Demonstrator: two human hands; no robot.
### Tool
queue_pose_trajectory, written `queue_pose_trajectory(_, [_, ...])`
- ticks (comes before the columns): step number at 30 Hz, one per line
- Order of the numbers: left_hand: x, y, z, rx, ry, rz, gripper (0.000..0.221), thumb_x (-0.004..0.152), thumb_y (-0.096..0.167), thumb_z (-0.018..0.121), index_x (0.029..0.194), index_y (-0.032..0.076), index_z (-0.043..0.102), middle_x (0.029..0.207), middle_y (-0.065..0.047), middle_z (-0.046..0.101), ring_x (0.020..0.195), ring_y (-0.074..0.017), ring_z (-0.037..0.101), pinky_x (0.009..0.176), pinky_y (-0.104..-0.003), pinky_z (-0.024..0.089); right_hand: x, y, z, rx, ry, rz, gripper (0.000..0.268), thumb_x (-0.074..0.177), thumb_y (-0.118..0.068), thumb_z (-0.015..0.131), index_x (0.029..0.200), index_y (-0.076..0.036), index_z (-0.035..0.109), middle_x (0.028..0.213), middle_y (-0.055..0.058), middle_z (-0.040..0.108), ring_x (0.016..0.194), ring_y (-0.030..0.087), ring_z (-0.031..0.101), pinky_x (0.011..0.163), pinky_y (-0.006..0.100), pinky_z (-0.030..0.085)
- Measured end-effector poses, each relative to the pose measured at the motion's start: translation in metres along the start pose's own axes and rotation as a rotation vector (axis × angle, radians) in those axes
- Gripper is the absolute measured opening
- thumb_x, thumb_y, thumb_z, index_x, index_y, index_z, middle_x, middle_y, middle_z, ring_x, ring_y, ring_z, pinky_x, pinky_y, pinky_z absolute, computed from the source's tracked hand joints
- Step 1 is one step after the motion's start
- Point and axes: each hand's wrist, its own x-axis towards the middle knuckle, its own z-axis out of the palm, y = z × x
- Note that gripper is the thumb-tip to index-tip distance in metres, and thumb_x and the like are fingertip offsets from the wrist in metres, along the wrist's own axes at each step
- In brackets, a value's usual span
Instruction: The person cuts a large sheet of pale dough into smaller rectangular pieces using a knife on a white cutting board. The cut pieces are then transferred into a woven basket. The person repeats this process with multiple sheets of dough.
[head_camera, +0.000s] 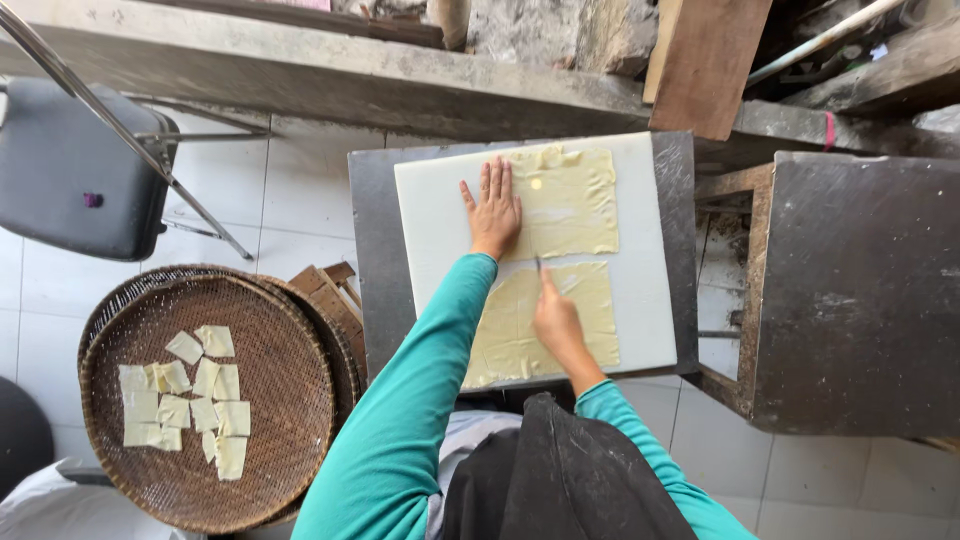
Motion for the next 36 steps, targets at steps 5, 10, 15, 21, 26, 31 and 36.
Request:
queue_pose_trajectory(5, [0.008, 0.051, 0.011, -0.12, 0.079, 0.088, 0.071, 0.101, 0.031, 0.046, 0.165, 0.013, 0.021, 0.173, -0.006, 0.013, 0.161, -0.0251, 0.012, 0.125, -0.063, -0.002, 0.146, 0.004, -0.059, 0.205, 0.289, -0.188, 0.053, 0.099, -0.013, 0.048, 0.151, -0.003, 0.045, 0.111, 0.034, 0.067, 0.103, 0.049, 0.066, 0.086, 0.053, 0.052])
queue_pose_trajectory(10, [0.022, 0.075, 0.03, -0.123, 0.009, 0.098, 0.066, 0.103, 0.035, 0.046, 0.163, 0.018, 0.024, 0.171, -0.002, 0.016, 0.158, -0.0212, 0.015, 0.124, -0.065, -0.001, 0.201, 0.008, -0.062, 0.008, 0.159, -0.052, 0.06, 0.093, -0.01, 0.047, 0.153, -0.01, 0.044, 0.103, 0.035, 0.067, 0.098, 0.051, 0.066, 0.085, 0.057, 0.051])
queue_pose_trajectory(15, [0.013, 0.07, 0.028, -0.029, 0.069, 0.113, 0.064, 0.104, 0.034, 0.045, 0.164, 0.02, 0.027, 0.172, 0.0, 0.018, 0.159, -0.0192, 0.016, 0.126, -0.063, 0.003, 0.051, 0.047, -0.015, -0.037, 0.18, -0.081, 0.065, 0.097, -0.005, 0.047, 0.16, -0.01, 0.033, 0.083, 0.029, 0.066, 0.075, 0.048, 0.066, 0.066, 0.06, 0.05])
queue_pose_trajectory(21, [0.01, 0.068, 0.013, -0.131, 0.099, 0.167, 0.061, 0.107, 0.036, 0.046, 0.162, 0.016, 0.028, 0.171, -0.007, 0.021, 0.157, -0.0245, 0.019, 0.125, -0.06, 0.006, -0.003, 0.079, -0.011, 0.063, 0.226, -0.1, 0.071, 0.092, -0.006, 0.057, 0.16, -0.01, 0.035, 0.108, 0.027, 0.069, 0.088, 0.045, 0.069, 0.078, 0.052, 0.056])
queue_pose_trajectory(26, [-0.07, -0.008, -0.025, -0.364, 0.41, -0.249, 0.063, 0.094, 0.023, 0.065, 0.15, 0.006, 0.042, 0.152, -0.014, 0.046, 0.148, -0.0322, 0.036, 0.123, -0.047, 0.024, 0.025, 0.171, -0.094, 0.196, 0.545, 0.248, 0.036, 0.091, -0.02, 0.072, 0.122, -0.002, 0.063, 0.113, 0.023, 0.071, 0.104, 0.04, 0.07, 0.091, 0.049, 0.054])
queue_pose_trajectory(31, [-0.23, -0.074, -0.042, -0.217, 0.201, -0.891, 0.043, 0.096, 0.034, 0.063, 0.125, 0.004, 0.056, 0.128, -0.021, 0.056, 0.123, -0.0416, 0.049, 0.104, -0.053, 0.041, 0.035, 0.218, -0.099, -0.156, 0.491, 0.062, 0.023, 0.092, -0.026, 0.07, 0.098, -0.005, 0.074, 0.1, 0.025, 0.071, 0.097, 0.046, 0.067, 0.086, 0.055, 0.052])
queue_pose_trajectory(36, [-0.272, -0.082, -0.011, -0.299, 0.269, -0.874, 0.041, 0.098, 0.039, 0.06, 0.112, 0.0, 0.064, 0.113, -0.025, 0.064, 0.109, -0.0437, 0.06, 0.096, -0.053, 0.047, 0.023, 0.208, -0.09, -0.067, 0.505, 0.142, 0.029, 0.098, -0.027, 0.07, 0.107, 0.001, 0.072, 0.1, 0.027, 0.072, 0.093, 0.046, 0.067, 0.082, 0.054, 0.052])
